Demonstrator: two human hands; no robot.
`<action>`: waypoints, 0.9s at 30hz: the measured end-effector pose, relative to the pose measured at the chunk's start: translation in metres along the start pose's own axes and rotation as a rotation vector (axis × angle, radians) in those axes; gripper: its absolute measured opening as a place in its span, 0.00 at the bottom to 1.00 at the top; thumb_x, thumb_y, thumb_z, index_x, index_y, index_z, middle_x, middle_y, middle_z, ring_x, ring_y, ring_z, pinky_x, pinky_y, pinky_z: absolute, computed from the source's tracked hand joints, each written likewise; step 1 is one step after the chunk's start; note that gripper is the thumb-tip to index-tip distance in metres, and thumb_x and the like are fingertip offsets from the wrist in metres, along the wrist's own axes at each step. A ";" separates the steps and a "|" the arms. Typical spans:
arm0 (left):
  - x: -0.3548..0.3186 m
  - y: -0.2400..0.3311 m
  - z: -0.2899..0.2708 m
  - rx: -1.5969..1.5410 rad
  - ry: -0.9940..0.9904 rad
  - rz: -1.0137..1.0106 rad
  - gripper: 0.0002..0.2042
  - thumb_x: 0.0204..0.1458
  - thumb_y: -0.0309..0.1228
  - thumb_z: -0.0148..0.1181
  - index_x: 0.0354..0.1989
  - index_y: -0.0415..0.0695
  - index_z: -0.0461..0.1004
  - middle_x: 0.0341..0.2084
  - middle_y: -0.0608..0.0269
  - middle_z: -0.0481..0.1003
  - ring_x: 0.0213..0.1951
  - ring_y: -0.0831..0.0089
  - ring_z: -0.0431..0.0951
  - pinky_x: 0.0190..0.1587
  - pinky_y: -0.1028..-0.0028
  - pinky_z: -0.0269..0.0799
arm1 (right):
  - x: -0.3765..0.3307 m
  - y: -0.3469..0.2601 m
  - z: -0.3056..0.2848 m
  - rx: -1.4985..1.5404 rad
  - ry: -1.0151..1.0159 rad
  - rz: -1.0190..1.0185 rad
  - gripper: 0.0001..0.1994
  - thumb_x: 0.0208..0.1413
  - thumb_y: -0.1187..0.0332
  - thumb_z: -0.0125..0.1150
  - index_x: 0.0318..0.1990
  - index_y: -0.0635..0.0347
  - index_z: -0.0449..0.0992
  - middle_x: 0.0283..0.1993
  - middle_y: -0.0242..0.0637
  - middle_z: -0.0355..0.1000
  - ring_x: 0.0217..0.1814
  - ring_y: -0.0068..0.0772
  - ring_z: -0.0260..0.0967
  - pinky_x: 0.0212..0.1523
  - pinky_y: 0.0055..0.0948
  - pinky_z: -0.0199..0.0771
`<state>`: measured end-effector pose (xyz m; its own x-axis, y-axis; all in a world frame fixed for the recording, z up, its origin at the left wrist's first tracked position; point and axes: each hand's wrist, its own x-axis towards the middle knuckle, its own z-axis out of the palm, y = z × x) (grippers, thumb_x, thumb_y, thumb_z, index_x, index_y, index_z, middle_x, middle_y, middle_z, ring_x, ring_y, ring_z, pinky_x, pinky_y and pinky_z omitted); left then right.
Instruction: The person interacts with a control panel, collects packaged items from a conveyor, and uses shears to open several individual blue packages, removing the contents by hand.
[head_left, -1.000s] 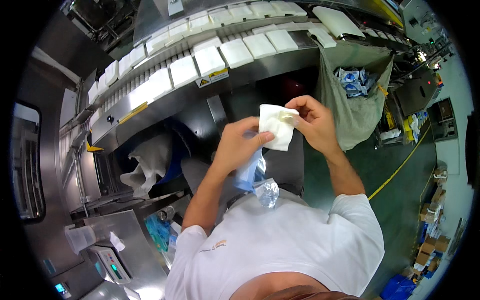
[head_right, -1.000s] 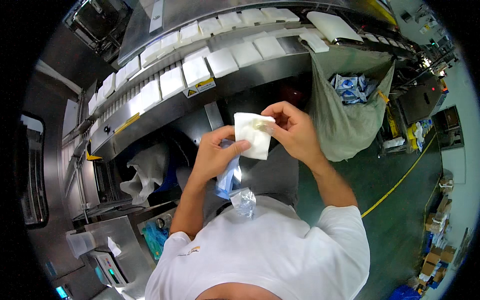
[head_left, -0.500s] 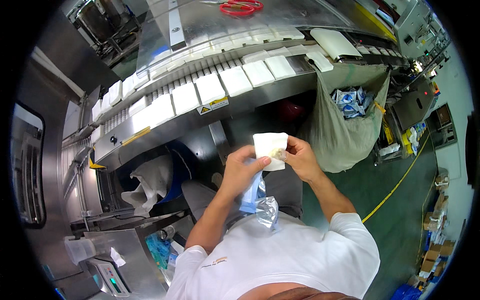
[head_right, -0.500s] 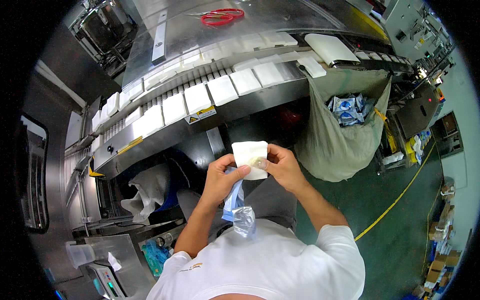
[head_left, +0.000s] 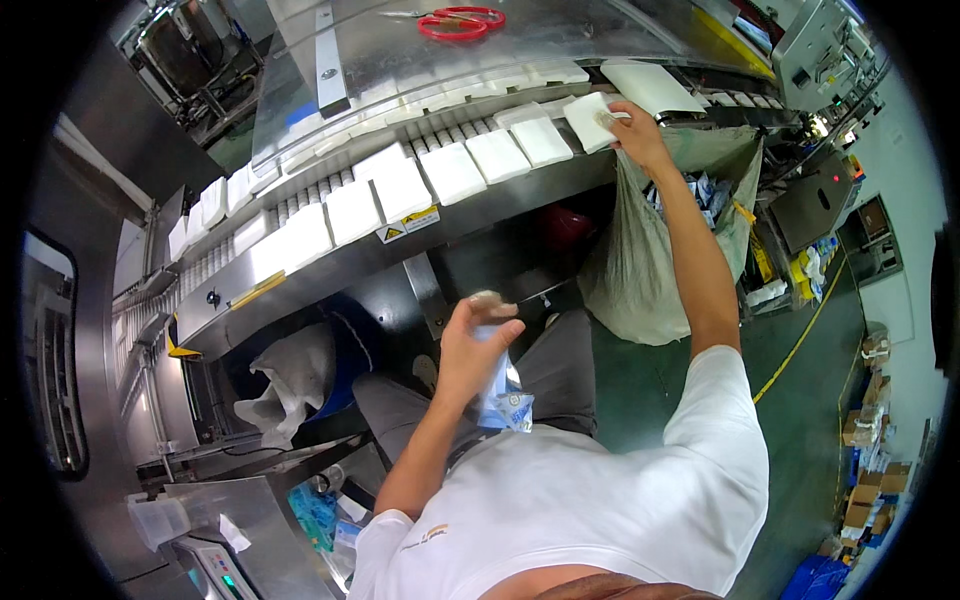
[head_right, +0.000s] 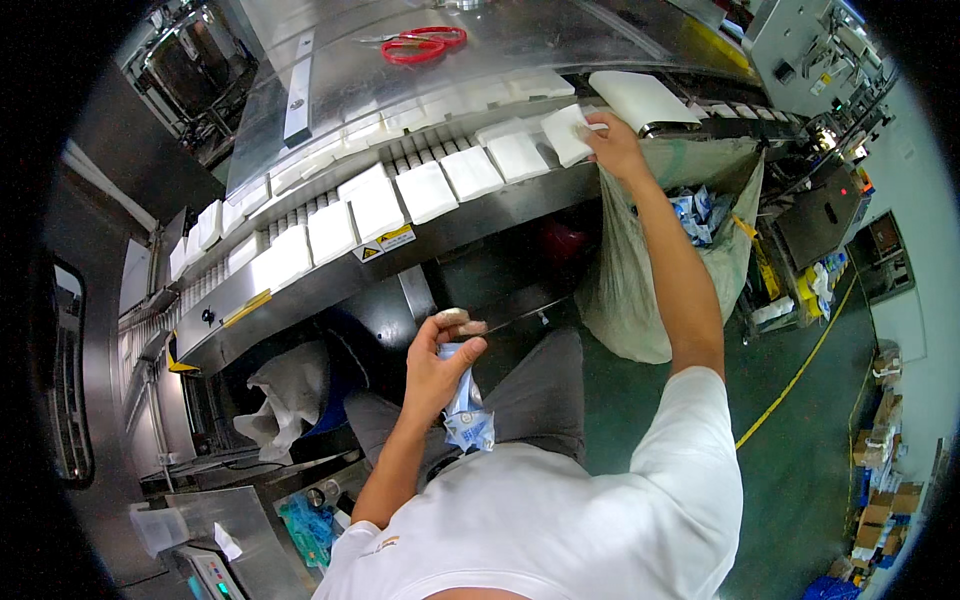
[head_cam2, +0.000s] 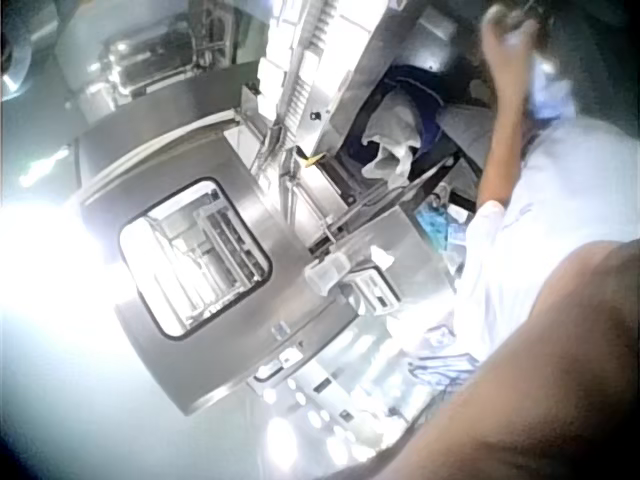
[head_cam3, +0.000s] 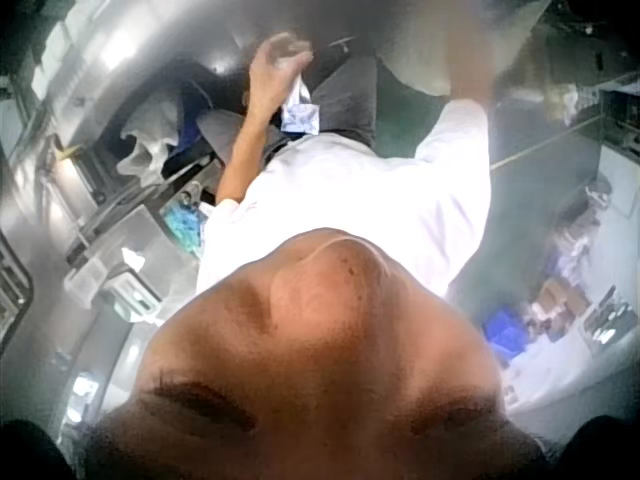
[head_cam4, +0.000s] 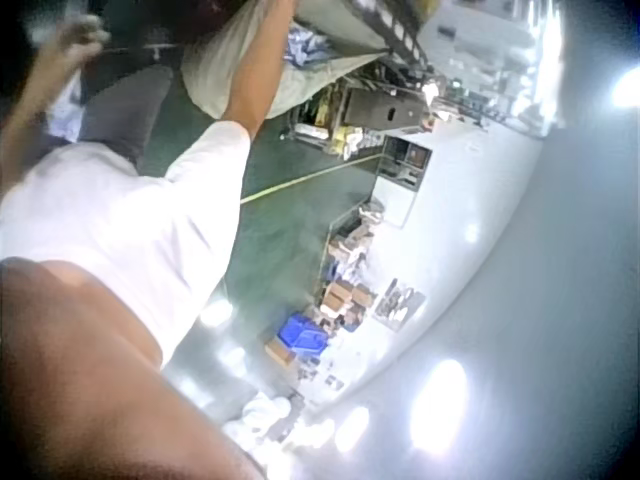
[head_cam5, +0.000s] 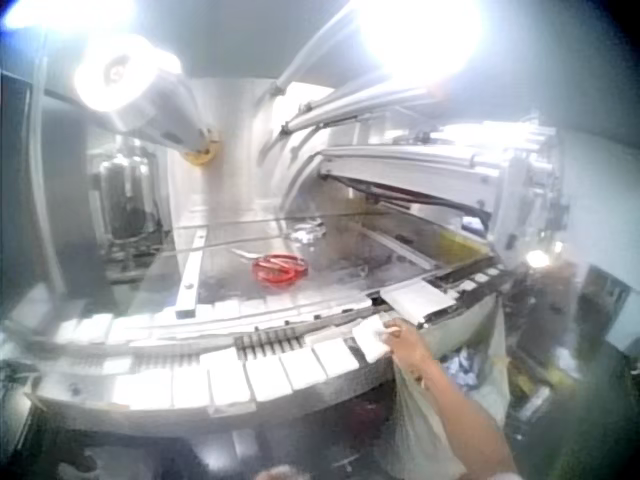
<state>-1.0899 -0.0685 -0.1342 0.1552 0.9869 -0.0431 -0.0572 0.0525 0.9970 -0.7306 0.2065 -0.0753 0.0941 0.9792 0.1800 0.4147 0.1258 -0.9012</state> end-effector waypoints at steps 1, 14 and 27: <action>-0.002 0.000 0.000 -0.007 -0.009 -0.007 0.23 0.56 0.29 0.72 0.57 0.36 0.70 0.50 0.52 0.81 0.53 0.70 0.79 0.57 0.72 0.74 | 0.015 0.005 0.002 -0.002 -0.039 0.005 0.17 0.65 0.66 0.64 0.57 0.65 0.75 0.45 0.41 0.79 0.41 0.28 0.78 0.36 0.25 0.81; 0.025 -0.006 0.024 0.007 0.253 0.246 0.16 0.60 0.25 0.66 0.54 0.36 0.70 0.42 0.55 0.81 0.44 0.70 0.81 0.52 0.70 0.76 | -0.144 -0.054 0.024 -0.453 -0.133 -0.272 0.18 0.60 0.68 0.64 0.56 0.63 0.76 0.48 0.44 0.77 0.46 0.42 0.77 0.48 0.37 0.77; -0.027 0.016 -0.004 0.348 0.352 0.411 0.19 0.61 0.21 0.61 0.60 0.37 0.69 0.54 0.56 0.74 0.53 0.67 0.78 0.57 0.69 0.73 | -0.146 0.150 -0.054 -0.316 0.077 0.110 0.12 0.58 0.65 0.67 0.44 0.64 0.78 0.35 0.40 0.78 0.36 0.41 0.77 0.39 0.41 0.78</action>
<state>-1.0992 -0.0940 -0.1176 -0.1481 0.9100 0.3874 0.2895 -0.3346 0.8968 -0.6329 0.0743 -0.2155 0.2168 0.9678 0.1281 0.6572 -0.0477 -0.7522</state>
